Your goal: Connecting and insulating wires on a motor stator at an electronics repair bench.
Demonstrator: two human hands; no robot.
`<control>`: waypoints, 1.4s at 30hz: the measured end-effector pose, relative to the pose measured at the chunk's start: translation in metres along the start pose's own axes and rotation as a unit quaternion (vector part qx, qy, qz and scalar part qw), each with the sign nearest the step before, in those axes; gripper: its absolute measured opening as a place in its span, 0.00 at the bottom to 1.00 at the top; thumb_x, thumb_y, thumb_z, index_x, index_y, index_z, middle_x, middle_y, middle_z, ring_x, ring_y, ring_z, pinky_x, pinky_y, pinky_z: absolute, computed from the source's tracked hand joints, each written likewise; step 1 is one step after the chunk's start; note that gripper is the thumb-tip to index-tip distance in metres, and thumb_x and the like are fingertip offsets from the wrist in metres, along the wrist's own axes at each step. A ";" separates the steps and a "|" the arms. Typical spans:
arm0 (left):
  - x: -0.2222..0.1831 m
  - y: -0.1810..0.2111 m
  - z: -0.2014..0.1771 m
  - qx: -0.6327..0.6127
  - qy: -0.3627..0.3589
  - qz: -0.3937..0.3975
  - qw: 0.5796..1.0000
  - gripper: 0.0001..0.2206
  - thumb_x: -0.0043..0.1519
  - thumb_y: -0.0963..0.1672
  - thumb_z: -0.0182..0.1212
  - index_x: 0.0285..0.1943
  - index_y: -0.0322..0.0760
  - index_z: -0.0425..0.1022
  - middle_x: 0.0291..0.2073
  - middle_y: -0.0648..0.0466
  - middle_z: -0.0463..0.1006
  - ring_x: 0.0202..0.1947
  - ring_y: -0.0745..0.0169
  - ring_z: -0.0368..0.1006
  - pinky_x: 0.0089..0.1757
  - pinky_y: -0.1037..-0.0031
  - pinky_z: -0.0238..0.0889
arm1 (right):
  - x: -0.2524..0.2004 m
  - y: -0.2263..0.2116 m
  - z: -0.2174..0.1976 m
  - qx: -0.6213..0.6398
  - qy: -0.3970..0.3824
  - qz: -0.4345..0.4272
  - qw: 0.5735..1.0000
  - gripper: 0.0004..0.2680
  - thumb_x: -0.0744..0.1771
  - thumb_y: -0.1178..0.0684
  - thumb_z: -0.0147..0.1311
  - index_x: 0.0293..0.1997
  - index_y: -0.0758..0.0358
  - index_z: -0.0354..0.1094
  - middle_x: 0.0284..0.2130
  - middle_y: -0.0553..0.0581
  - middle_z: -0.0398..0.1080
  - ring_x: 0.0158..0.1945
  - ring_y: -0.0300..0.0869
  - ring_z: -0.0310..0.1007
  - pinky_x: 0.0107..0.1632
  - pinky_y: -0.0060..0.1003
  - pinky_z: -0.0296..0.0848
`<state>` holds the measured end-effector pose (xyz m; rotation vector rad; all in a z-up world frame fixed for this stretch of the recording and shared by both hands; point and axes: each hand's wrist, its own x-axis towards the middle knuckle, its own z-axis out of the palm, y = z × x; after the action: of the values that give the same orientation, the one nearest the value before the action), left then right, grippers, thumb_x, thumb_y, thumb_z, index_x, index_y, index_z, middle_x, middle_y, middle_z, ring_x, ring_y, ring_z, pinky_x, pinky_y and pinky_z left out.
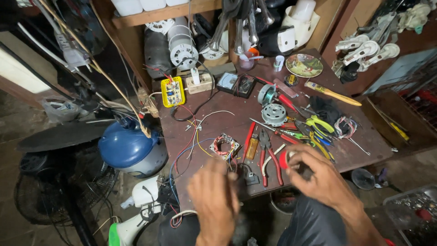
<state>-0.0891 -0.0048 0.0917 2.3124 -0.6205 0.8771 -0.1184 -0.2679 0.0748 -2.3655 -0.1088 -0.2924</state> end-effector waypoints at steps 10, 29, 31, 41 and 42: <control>-0.017 0.031 0.012 -0.442 -0.149 0.053 0.883 0.07 0.69 0.44 0.53 0.47 0.34 0.71 0.59 0.29 0.66 0.55 0.35 0.74 0.53 0.60 0.66 | -0.031 -0.053 -0.011 0.171 -0.062 -0.005 0.983 0.21 0.60 0.53 0.65 0.58 0.60 0.67 0.53 0.52 0.76 0.53 0.36 0.77 0.55 0.31 0.74; -0.053 0.038 0.016 -0.393 -0.184 -0.017 0.901 0.06 0.69 0.43 0.51 0.46 0.35 0.68 0.58 0.33 0.64 0.47 0.39 0.72 0.46 0.60 0.65 | -0.057 -0.043 0.021 0.022 0.059 -0.169 0.984 0.01 0.65 0.57 0.52 0.35 0.59 0.67 0.32 0.53 0.75 0.33 0.41 0.73 0.43 0.34 0.70; -0.059 0.038 0.020 -0.394 -0.173 -0.028 0.902 0.06 0.69 0.44 0.52 0.46 0.36 0.70 0.57 0.33 0.65 0.47 0.40 0.72 0.46 0.61 0.66 | -0.064 -0.034 0.027 0.034 0.025 -0.168 0.985 0.01 0.66 0.57 0.49 0.36 0.58 0.62 0.33 0.55 0.74 0.35 0.44 0.72 0.46 0.37 0.69; -0.053 0.030 0.026 -0.429 -0.182 0.029 0.884 0.12 0.72 0.47 0.45 0.46 0.33 0.67 0.55 0.29 0.62 0.46 0.35 0.71 0.45 0.57 0.65 | -0.058 -0.033 0.027 0.036 0.155 -0.193 0.968 0.12 0.60 0.58 0.64 0.45 0.66 0.70 0.33 0.53 0.79 0.36 0.41 0.77 0.45 0.33 0.78; -0.052 0.030 0.026 -0.424 -0.188 0.035 0.885 0.12 0.73 0.47 0.45 0.47 0.32 0.67 0.55 0.28 0.62 0.48 0.33 0.71 0.45 0.56 0.65 | -0.056 -0.036 0.025 0.040 0.164 -0.213 0.962 0.12 0.60 0.60 0.64 0.44 0.66 0.69 0.32 0.53 0.80 0.33 0.41 0.78 0.43 0.32 0.78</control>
<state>-0.1309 -0.0325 0.0502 1.6378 -1.0114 0.0946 -0.1741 -0.2244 0.0677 -2.1616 -0.4640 -0.8643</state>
